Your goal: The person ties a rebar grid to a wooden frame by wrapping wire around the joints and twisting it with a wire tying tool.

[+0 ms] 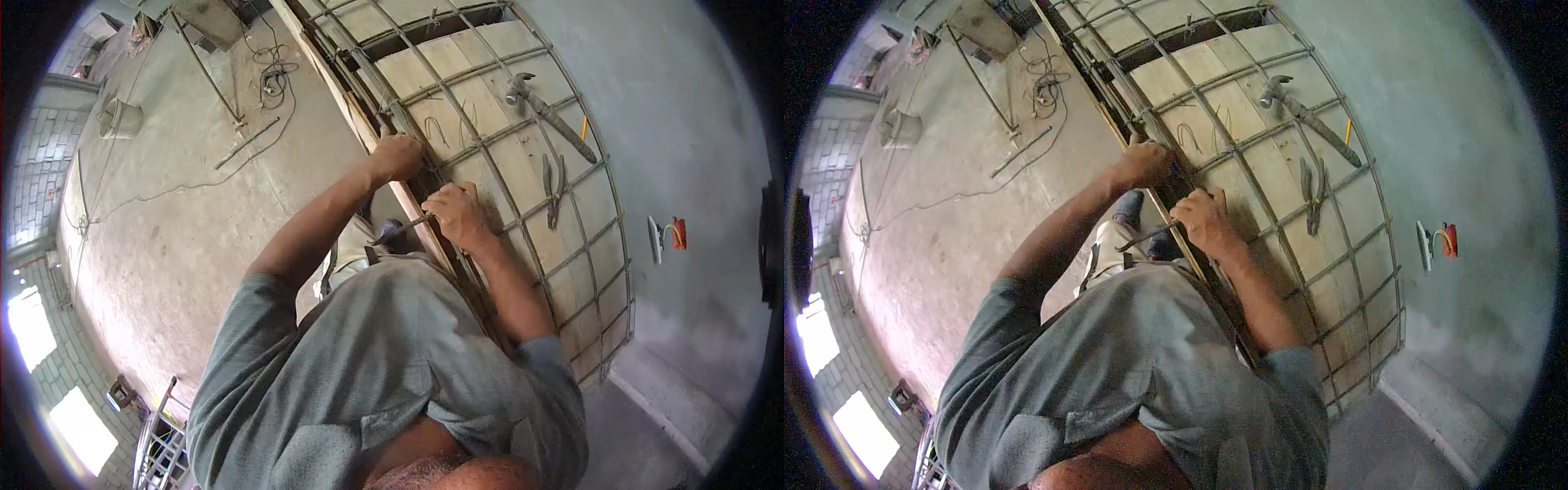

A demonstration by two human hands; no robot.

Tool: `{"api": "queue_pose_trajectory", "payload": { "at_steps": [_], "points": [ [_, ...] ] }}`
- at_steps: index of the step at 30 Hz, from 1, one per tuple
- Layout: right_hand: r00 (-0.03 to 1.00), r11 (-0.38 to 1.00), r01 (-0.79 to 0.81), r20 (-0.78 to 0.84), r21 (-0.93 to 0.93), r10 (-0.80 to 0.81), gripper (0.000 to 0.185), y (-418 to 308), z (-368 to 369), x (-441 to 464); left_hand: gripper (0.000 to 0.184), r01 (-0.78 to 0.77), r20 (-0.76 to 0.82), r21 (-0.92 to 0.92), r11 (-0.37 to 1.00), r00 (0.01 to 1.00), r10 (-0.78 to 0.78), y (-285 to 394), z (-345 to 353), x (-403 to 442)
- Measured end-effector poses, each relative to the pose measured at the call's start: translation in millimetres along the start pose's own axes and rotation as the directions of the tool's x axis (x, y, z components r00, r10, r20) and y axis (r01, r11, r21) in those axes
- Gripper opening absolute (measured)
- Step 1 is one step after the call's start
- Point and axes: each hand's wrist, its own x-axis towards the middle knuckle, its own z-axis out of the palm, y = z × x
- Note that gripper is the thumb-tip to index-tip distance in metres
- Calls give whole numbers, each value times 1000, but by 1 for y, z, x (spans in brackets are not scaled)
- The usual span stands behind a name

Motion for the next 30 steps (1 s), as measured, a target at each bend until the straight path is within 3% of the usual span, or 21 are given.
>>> {"api": "queue_pose_trajectory", "payload": {
  "at_steps": [1,3,7,8,10,14,16,17,18,20,21,25,30],
  "points": [
    [1000,1000,-3,0,-1,3,19,1,-4,4,22,-3,1,0,1000,1000,3,2,4,-1],
    [996,1000,3,94,8,-4,18,2,-10,11,23,150,-321,-148,978,928,-191,6,8,0],
    [988,1000,-18,156,10,16,18,2,-10,10,25,177,-251,-144,973,945,-210,-6,-1,8],
    [997,1000,2,77,12,-3,19,1,-7,6,25,182,-249,-148,972,945,-214,-6,0,8],
    [1000,1000,25,-1,19,-25,19,-1,-1,-2,26,114,-63,70,991,992,-109,5,-16,1],
    [998,1000,-10,-64,4,10,18,-1,12,-15,24,31,-47,109,994,999,-26,20,-4,1],
    [994,1000,-16,-109,-7,15,18,1,15,-19,23,131,-209,-47,990,968,-138,22,17,6],
    [993,1000,-12,-121,-11,10,18,2,17,-21,25,84,-276,-44,996,957,-93,16,23,6],
    [991,1000,-7,-131,-14,5,18,2,19,-23,25,77,-271,-39,996,959,-85,10,19,6],
    [987,1000,-12,-163,-7,10,18,5,25,-26,32,-32,-138,-214,976,990,3,-6,8,7],
    [982,1000,-7,-189,0,7,18,6,27,-27,33,-74,-199,-111,991,979,51,-9,6,6],
    [988,1000,0,-156,-24,-4,17,9,27,-25,35,-35,-145,-55,998,989,26,-10,-2,9],
    [992,1000,-15,-125,-2,14,17,3,23,-24,35,-188,-144,38,981,971,191,-26,-9,24]
  ]
}}
